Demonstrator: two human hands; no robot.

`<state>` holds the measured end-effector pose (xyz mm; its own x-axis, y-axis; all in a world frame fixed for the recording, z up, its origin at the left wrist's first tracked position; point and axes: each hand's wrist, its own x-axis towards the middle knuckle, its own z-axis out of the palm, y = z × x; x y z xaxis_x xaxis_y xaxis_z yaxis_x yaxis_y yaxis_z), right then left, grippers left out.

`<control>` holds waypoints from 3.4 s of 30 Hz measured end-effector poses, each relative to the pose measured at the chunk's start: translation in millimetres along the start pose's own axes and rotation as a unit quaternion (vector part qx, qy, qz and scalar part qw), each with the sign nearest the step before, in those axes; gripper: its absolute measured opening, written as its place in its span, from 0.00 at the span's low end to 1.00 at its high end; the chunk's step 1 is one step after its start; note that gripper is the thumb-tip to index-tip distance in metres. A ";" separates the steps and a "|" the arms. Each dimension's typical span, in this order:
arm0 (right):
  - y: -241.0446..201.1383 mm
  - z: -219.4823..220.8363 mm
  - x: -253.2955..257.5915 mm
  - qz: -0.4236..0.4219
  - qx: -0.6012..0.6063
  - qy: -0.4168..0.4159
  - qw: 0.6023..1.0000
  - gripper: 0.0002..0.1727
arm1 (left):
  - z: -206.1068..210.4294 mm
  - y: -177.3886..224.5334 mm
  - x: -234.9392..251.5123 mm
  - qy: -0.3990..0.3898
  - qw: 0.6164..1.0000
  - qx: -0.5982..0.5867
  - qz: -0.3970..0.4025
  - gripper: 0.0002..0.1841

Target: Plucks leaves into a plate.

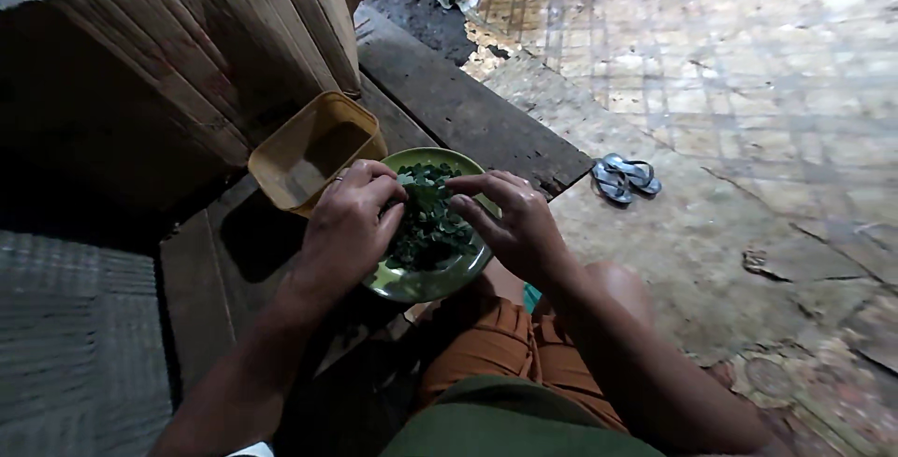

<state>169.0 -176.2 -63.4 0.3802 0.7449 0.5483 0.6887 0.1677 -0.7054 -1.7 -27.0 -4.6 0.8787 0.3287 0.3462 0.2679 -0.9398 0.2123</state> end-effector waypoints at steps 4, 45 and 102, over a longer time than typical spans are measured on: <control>1.6 -1.1 3.8 0.010 0.053 -0.002 0.999 0.16 | 7.6 5.2 2.0 -0.004 1.000 -0.005 0.016 0.07; 17.5 -4.8 11.1 0.103 0.109 -0.034 0.988 0.06 | 9.9 -3.9 16.4 -0.056 0.874 -0.460 -0.148 0.04; 9.8 -0.4 17.3 0.070 0.037 -0.097 0.992 0.14 | 10.8 -13.3 13.2 0.005 0.989 -0.142 -0.035 0.09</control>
<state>182.6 -161.9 -60.7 0.3383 0.8731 0.3510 0.5878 0.0952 -0.8034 10.6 -11.2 -12.7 0.8577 0.3946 0.3296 0.2056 -0.8508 0.4836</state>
